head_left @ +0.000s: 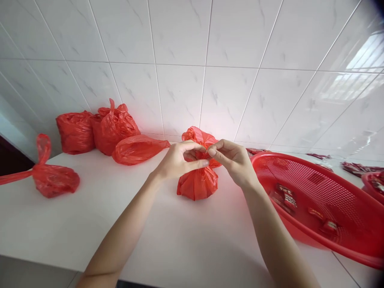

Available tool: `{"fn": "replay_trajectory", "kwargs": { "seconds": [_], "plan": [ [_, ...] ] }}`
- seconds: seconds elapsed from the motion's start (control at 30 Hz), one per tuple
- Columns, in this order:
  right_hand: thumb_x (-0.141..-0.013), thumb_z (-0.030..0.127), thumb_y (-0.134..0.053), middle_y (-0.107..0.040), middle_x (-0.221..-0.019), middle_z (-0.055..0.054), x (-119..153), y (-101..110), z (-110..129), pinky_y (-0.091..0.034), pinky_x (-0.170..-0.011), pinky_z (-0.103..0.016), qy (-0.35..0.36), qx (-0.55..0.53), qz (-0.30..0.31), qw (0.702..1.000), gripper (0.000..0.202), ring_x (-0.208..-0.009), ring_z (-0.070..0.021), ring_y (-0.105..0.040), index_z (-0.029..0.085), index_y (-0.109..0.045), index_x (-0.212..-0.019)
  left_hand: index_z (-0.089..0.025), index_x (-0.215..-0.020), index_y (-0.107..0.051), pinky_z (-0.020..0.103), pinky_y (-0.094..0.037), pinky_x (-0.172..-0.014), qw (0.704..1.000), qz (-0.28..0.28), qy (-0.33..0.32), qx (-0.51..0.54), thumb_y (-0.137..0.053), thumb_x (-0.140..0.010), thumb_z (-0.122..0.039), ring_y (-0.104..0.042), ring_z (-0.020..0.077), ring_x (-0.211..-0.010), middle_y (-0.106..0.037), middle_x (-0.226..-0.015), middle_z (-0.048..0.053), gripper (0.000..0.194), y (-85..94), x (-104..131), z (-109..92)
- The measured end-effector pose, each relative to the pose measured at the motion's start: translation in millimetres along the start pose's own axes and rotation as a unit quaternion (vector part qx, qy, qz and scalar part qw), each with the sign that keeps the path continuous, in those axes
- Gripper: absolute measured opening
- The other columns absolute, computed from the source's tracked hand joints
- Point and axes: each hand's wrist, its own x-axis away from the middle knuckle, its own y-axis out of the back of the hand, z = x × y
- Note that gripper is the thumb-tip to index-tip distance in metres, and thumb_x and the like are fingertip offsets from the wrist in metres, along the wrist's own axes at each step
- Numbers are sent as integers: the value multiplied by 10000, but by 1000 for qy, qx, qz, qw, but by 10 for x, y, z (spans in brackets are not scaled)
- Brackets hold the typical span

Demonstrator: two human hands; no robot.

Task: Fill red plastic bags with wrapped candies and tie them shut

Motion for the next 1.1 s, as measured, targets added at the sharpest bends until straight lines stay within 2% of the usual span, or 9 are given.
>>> {"fn": "replay_trajectory", "kwargs": {
  "seconds": [0.07,0.13,0.27,0.37,0.47,0.6,0.7,0.87,1.1],
  "plan": [
    [-828,462,-737,-673,-856,-40,9,-8,15,-547,-819,-358,14,-1,-11,1000,270,-832,-186,-650,203,-662,-817,-188,-957,-752,330,-560,-797,1000,-15,-1,-10,-743,-809,-347,-690,208,-867,-726,-927,63,217,-49,15,-26],
    [-803,430,-769,-681,-998,-56,4,10,-6,-545,-860,-367,18,-11,4,1000,275,-920,-198,-655,214,-670,-942,-181,-923,-749,316,-561,-772,999,-34,1,5,-739,-818,-343,-691,204,-849,-730,-896,56,194,-61,18,-33],
    [-740,390,-826,-639,-1240,-68,-47,36,-204,-494,-1003,-437,-12,3,120,993,544,-1142,-236,-601,263,-612,-1223,-172,-903,-731,285,-552,-741,996,-75,-5,46,-758,-805,-334,-678,185,-835,-720,-891,47,191,-45,13,-58],
    [-780,412,-786,-665,-1196,-62,-85,1,-423,-457,-1048,-467,-54,23,223,973,468,-1143,-242,-599,243,-654,-1196,-167,-872,-722,270,-538,-719,993,-104,-8,51,-765,-800,-328,-661,167,-801,-704,-869,38,181,-44,8,-74],
    [-827,428,-741,-680,-1146,-53,-92,-48,-577,-464,-1034,-418,-107,25,292,950,368,-1126,-229,-610,221,-692,-1127,-160,-867,-727,269,-536,-702,989,-131,-6,66,-786,-776,-325,-652,161,-773,-702,-836,36,198,-30,-8,-60],
    [-880,495,-659,-669,-921,-25,-66,-114,-639,-516,-837,-323,-114,4,308,944,315,-897,-177,-626,185,-687,-930,-149,-871,-739,262,-536,-678,976,-197,-10,86,-795,-762,-326,-638,145,-730,-713,-836,43,215,46,-41,-13],
    [-930,520,-576,-577,-786,18,-50,-183,-649,-476,-723,-267,-113,-14,311,944,357,-738,-123,-553,178,-600,-833,-152,-874,-750,250,-532,-670,966,-239,-22,98,-804,-748,-305,-626,127,-698,-715,-822,35,205,115,-59,19],
    [-957,479,-554,-574,-859,7,-35,-263,-633,-467,-770,-262,-116,-37,315,941,311,-811,-133,-555,177,-578,-886,-151,-848,-759,248,-528,-647,956,-272,-43,97,-812,-730,-285,-629,125,-675,-721,-787,35,186,169,-69,19],
    [-946,481,-567,-587,-895,-9,-1,-261,-617,-475,-795,-283,-120,-49,300,945,309,-840,-154,-566,175,-599,-914,-156,-843,-756,250,-526,-647,953,-282,-49,100,-812,-727,-272,-626,122,-669,-722,-780,29,174,170,-71,10]
  ]
}}
